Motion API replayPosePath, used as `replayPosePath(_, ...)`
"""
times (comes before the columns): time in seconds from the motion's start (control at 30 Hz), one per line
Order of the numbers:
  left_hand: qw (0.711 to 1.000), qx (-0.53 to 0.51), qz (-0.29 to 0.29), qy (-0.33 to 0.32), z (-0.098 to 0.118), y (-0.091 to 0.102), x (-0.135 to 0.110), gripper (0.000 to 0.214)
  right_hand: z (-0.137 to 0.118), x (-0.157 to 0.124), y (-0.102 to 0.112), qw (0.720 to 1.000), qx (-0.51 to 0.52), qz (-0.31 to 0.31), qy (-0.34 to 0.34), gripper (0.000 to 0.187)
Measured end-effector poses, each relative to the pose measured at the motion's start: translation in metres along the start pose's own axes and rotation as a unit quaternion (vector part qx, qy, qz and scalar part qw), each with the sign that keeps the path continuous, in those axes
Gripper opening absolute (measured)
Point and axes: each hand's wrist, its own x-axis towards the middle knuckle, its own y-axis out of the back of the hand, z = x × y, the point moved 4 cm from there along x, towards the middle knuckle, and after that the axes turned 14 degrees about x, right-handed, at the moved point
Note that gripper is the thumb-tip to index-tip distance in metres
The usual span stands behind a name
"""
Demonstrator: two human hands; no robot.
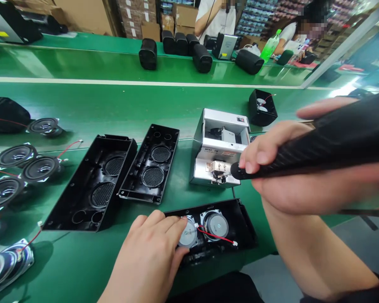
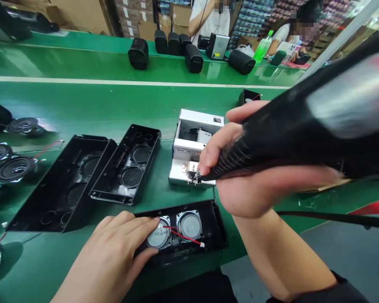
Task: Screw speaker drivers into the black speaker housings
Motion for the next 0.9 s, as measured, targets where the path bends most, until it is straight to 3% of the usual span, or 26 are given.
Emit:
replayPosePath(0.07,1.000,-0.003,0.001,0.004,0.000,-0.001,0.000,0.035,0.006,0.002,-0.005,0.998,-0.009,0.025,0.050,0.082)
replayPosePath(0.23,1.000,-0.006,0.005,0.002,0.002,0.000,0.001,0.036,0.017,0.004,-0.007,0.998,-0.009,0.005,0.056,0.084)
replayPosePath(0.4,1.000,-0.008,-0.007,-0.001,0.001,0.000,0.002,0.033,0.014,0.004,-0.003,0.996,-0.029,0.049,0.063,0.082)
replayPosePath(0.77,1.000,0.015,0.004,-0.004,0.002,0.002,0.001,0.032,0.022,-0.002,-0.004,0.997,-0.054,-0.020,0.058,0.082)
replayPosePath(0.9,1.000,0.029,0.006,-0.006,0.005,0.003,0.001,0.038,0.026,-0.004,-0.003,0.999,0.010,-0.032,-0.005,0.073)
